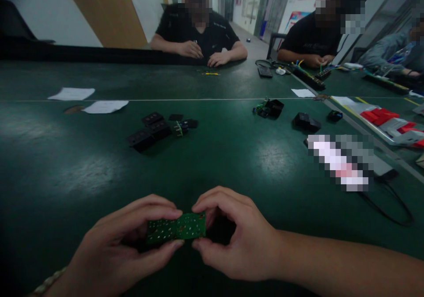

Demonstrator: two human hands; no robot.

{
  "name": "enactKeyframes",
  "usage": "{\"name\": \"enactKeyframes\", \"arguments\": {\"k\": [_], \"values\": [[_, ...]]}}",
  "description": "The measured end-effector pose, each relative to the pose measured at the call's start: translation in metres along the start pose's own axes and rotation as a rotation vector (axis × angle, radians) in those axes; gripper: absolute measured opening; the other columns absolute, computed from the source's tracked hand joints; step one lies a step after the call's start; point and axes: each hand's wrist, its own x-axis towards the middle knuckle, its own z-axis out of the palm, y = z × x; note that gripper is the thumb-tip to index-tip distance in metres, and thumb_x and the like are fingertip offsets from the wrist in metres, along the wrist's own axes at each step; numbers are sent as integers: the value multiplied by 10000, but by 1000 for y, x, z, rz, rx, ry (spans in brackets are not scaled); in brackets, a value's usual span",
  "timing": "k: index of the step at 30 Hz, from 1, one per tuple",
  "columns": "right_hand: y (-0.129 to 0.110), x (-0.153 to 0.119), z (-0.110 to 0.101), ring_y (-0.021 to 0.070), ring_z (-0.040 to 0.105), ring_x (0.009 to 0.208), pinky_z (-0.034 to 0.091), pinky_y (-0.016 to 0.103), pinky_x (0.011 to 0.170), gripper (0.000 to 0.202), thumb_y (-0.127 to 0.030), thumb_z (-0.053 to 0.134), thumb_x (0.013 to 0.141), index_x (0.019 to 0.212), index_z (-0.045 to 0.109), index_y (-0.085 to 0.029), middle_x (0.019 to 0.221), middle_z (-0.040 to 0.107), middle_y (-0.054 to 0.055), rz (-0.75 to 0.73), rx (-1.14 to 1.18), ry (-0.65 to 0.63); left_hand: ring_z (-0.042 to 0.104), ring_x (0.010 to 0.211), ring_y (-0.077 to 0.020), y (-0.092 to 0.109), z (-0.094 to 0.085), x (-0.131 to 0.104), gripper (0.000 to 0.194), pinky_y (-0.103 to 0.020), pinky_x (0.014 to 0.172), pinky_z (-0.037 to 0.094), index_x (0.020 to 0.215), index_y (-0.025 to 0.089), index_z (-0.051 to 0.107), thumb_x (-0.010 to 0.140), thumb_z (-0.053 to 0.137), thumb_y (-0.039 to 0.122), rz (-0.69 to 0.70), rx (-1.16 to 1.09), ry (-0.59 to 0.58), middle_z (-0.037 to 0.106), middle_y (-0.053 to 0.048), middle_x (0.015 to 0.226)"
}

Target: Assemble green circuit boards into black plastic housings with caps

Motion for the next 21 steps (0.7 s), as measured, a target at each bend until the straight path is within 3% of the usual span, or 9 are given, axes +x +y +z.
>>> {"name": "enactKeyframes", "arguments": {"k": [11, 21], "values": [[0, 0, 0, 203, 706, 930, 598, 334, 754, 421, -61, 756, 795, 1193, 667, -166, 1125, 689, 107, 10, 4, 3, 748, 686, -110, 3, 0, 0, 408, -136, 532, 559, 1034, 268, 778, 717, 805, 12, 11, -15, -2, 766, 17, 937], [-2, 1, 0, 220, 710, 970, 601, 352, 785, 417, -70, 761, 794, 1187, 668, -170, 1113, 700, 104, -2, -20, 0, 703, 605, -89, -1, 0, -2, 408, -133, 459, 513, 1063, 273, 779, 730, 817, 41, 10, 18, -5, 773, 11, 962]]}}
